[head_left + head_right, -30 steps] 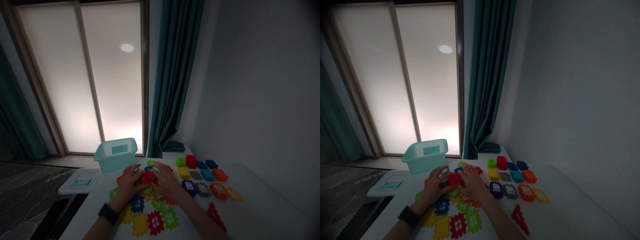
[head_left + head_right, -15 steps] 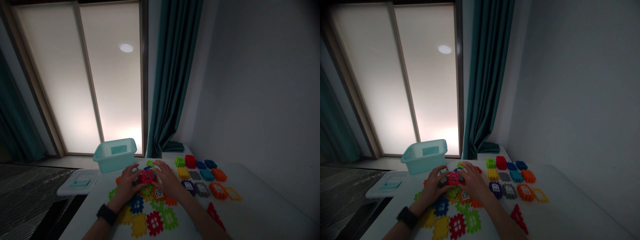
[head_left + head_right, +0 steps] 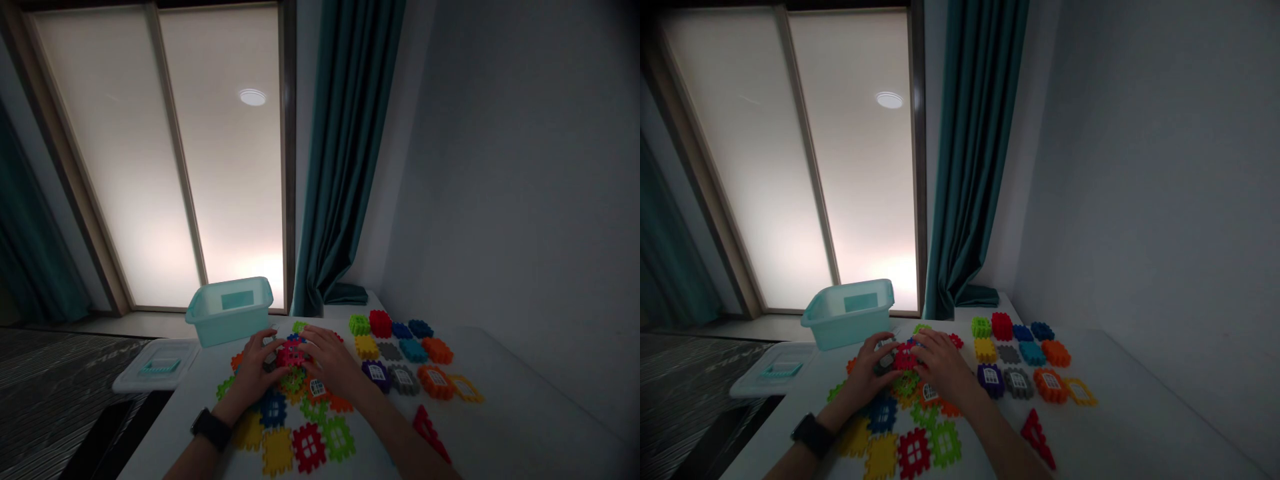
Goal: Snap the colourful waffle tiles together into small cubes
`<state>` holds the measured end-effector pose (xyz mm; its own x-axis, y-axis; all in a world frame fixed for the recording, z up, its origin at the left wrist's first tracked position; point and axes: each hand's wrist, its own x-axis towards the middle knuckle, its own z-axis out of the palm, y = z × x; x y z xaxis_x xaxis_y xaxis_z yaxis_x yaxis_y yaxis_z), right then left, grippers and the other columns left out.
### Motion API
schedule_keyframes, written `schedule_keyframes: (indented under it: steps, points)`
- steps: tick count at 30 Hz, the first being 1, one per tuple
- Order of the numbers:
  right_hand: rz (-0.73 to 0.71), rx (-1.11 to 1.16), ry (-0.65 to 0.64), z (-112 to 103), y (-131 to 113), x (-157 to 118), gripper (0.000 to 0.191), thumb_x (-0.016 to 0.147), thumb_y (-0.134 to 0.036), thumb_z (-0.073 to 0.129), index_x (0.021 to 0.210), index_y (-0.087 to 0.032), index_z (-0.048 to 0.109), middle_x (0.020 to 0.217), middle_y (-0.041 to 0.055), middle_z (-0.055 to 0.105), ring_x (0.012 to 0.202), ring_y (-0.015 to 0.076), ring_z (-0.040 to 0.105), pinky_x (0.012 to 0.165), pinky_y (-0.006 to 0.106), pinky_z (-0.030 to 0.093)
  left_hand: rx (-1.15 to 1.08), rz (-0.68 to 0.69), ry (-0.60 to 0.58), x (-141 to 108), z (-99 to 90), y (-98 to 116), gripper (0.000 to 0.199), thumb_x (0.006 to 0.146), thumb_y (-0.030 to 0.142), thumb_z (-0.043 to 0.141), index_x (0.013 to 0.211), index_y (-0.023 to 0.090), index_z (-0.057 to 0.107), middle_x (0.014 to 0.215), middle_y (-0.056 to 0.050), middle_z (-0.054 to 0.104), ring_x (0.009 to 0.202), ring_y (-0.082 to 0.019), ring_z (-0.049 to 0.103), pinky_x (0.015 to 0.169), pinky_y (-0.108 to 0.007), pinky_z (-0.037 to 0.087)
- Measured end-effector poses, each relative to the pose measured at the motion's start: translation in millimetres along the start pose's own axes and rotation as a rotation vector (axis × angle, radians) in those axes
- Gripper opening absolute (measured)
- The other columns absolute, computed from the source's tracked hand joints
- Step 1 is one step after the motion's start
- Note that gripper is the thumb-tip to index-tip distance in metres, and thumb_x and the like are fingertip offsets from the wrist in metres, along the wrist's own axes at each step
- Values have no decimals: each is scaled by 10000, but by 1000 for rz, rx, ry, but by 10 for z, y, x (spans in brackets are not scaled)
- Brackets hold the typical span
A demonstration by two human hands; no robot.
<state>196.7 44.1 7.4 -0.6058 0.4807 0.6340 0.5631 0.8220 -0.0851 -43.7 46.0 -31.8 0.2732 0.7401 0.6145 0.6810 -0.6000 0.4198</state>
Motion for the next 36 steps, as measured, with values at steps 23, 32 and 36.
schedule_keyframes:
  steps: [23,32,36]
  points:
    - [506,529,117,187,52,48,177,931,-242,570,770,-197,629,1068,73,620,1002,204,667,864,345,569,-371,-128,-127,97,-84,227,399,993,432,470,710,222,657,1087,-65,683,1012,-227,669,914,-379,572]
    - [37,83,158,-8,-130,63,137,991,-170,500,973,-235,620,1032,73,638,1106,236,605,956,414,518,-356,-88,-171,92,-115,233,339,1023,404,400,902,236,669,1059,-52,685,1021,-212,644,930,-356,549]
    - [-52,-18,126,-18,-157,58,129,982,-146,519,978,-230,617,1001,68,644,1122,234,598,983,416,504,-355,-44,-196,79,-136,219,228,989,378,477,902,232,629,1079,-53,669,1043,-216,635,946,-354,537]
